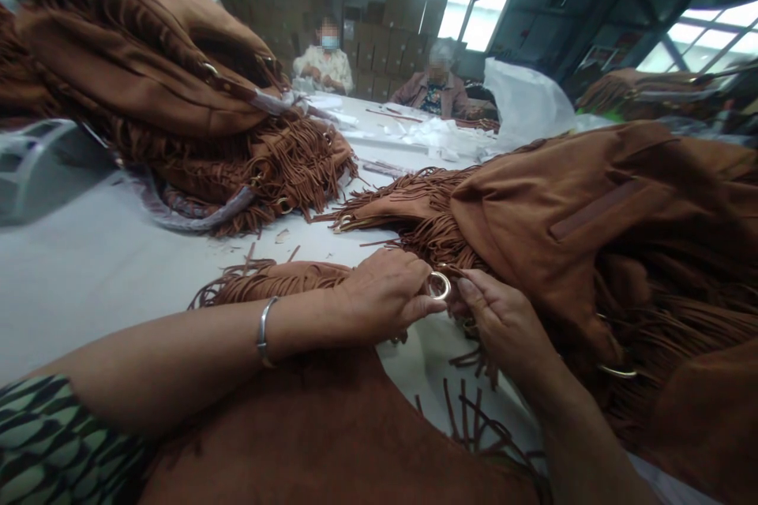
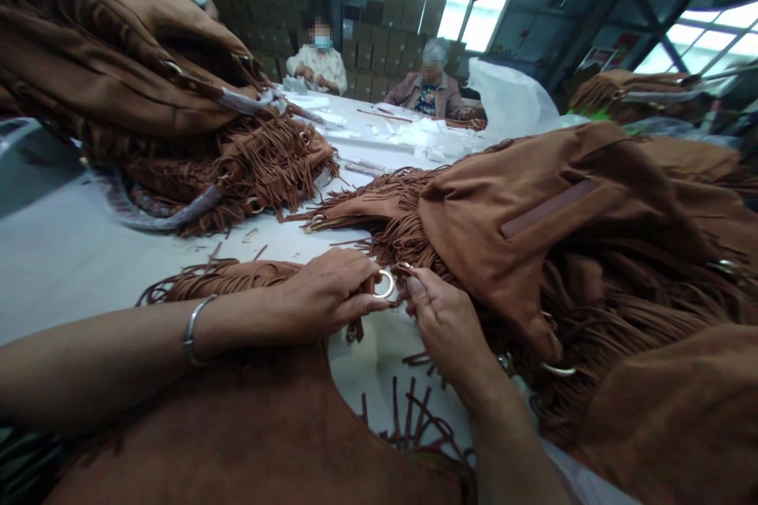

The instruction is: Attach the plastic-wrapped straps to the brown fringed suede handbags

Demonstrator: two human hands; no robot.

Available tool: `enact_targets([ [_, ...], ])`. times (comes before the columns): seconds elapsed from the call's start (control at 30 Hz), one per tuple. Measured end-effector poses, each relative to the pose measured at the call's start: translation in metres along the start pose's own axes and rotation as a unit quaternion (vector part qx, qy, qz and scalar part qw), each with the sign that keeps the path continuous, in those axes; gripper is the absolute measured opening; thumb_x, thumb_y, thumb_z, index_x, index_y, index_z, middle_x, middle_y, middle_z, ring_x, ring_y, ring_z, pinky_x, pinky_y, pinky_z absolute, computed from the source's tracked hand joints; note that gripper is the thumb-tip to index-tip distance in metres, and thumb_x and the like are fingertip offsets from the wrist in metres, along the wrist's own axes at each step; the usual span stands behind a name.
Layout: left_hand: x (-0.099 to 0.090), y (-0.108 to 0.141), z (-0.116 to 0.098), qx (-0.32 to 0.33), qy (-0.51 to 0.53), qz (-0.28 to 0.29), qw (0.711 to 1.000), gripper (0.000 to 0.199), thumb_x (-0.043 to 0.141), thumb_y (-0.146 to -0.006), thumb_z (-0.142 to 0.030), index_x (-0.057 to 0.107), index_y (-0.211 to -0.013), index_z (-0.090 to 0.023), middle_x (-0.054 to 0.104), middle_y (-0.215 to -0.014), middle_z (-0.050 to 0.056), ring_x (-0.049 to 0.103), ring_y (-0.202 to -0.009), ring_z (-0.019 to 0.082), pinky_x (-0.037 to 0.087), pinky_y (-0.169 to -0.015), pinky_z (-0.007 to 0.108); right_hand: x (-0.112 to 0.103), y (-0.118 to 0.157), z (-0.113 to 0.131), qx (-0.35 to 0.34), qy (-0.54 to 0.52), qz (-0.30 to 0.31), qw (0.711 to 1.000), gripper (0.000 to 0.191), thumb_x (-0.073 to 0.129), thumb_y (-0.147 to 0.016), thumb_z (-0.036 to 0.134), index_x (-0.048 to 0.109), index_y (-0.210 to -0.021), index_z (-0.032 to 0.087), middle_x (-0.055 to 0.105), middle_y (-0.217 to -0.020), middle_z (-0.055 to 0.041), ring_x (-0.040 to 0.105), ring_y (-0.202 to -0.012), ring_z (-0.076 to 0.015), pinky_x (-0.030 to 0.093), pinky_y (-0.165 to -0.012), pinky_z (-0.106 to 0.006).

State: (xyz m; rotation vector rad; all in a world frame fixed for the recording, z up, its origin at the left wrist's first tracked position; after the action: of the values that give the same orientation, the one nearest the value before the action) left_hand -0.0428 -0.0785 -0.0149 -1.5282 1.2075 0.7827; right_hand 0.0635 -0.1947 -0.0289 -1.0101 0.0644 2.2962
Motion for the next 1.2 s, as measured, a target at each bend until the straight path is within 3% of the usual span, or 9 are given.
enact_targets([
  [0.1, 0.002, 0.000, -0.004, 0.026, -0.010, 0.002, 1.000, 0.032, 0.048, -0.092, -0.044, 0.054, -0.083, -0.014, 0.058, -0.082, 0.006, 0.050, -0.076, 0.019, 0.039, -0.069, 0.031, 0.000, 0.003, -0.004, 0.095, -0.130, 0.037, 0.986, 0.033, 0.048, -0.088, 0.045, 0.054, -0.072, 0.017, 0.057, -0.067, -0.0026, 0.053, -0.058, -0.0131, 0.041, -0.054, -0.025],
  [0.2, 0.004, 0.001, -0.009, 0.077, -0.039, 0.013, 0.996, 0.032, 0.046, -0.093, -0.042, 0.055, -0.085, -0.012, 0.059, -0.086, 0.009, 0.050, -0.078, 0.020, 0.040, -0.072, 0.033, 0.004, 0.008, -0.004, 0.178, -0.257, 0.106, 0.944, 0.040, 0.053, -0.083, 0.054, 0.055, -0.078, 0.015, 0.055, -0.064, -0.0007, 0.050, -0.051, -0.0096, 0.039, -0.048, -0.021],
  [0.3, 0.005, 0.003, -0.012, 0.136, -0.051, 0.003, 0.989, 0.033, 0.046, -0.093, -0.042, 0.055, -0.087, -0.010, 0.058, -0.087, 0.010, 0.050, -0.079, 0.021, 0.041, -0.074, 0.033, 0.005, 0.009, -0.008, 0.210, -0.259, 0.144, 0.932, 0.050, 0.053, -0.079, 0.064, 0.053, -0.074, 0.015, 0.048, -0.055, 0.0021, 0.041, -0.042, -0.0062, 0.033, -0.040, -0.017],
  [0.47, 0.005, 0.007, -0.014, 0.194, -0.044, -0.026, 0.980, 0.036, 0.045, -0.094, -0.043, 0.055, -0.083, -0.010, 0.057, -0.081, 0.008, 0.049, -0.075, 0.019, 0.041, -0.073, 0.031, 0.006, 0.007, -0.022, 0.209, -0.228, 0.154, 0.938, 0.053, 0.053, -0.078, 0.066, 0.049, -0.067, 0.015, 0.044, -0.054, 0.0028, 0.034, -0.041, -0.0038, 0.027, -0.036, -0.014],
  [0.63, 0.005, 0.008, -0.015, 0.210, -0.040, -0.029, 0.976, 0.038, 0.047, -0.093, -0.045, 0.056, -0.083, -0.009, 0.058, -0.080, 0.009, 0.048, -0.073, 0.019, 0.040, -0.071, 0.031, 0.012, 0.009, -0.019, 0.191, -0.236, 0.192, 0.933, 0.054, 0.053, -0.079, 0.066, 0.049, -0.063, 0.014, 0.042, -0.050, 0.0035, 0.033, -0.039, -0.0034, 0.026, -0.034, -0.014],
  [0.93, 0.005, 0.014, -0.014, 0.254, -0.023, -0.064, 0.965, 0.043, 0.044, -0.093, -0.047, 0.057, -0.083, -0.008, 0.059, -0.077, 0.008, 0.049, -0.072, 0.019, 0.040, -0.070, 0.031, 0.027, 0.009, -0.020, 0.220, -0.294, 0.223, 0.903, 0.055, 0.058, -0.072, 0.068, 0.048, -0.060, 0.015, 0.039, -0.043, 0.0050, 0.031, -0.034, -0.0036, 0.023, -0.031, -0.014],
  [1.2, 0.002, 0.016, -0.007, 0.201, 0.037, 0.019, 0.979, 0.039, 0.046, -0.092, -0.049, 0.057, -0.089, -0.011, 0.062, -0.086, 0.008, 0.054, -0.080, 0.019, 0.037, -0.079, 0.033, 0.036, 0.010, -0.016, 0.203, -0.346, 0.262, 0.877, 0.054, 0.058, -0.075, 0.063, 0.046, -0.053, 0.015, 0.034, -0.036, 0.0059, 0.029, -0.028, -0.0039, 0.020, -0.030, -0.015],
])
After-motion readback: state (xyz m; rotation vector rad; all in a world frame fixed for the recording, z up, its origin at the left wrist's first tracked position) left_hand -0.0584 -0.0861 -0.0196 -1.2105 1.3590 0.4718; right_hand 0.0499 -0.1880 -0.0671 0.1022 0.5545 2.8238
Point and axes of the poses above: each hand's wrist, its own y-axis away from the middle knuckle, its own x-axis out of the palm, z = x × y, the point moved 5 cm from there along -y, towards the middle knuckle
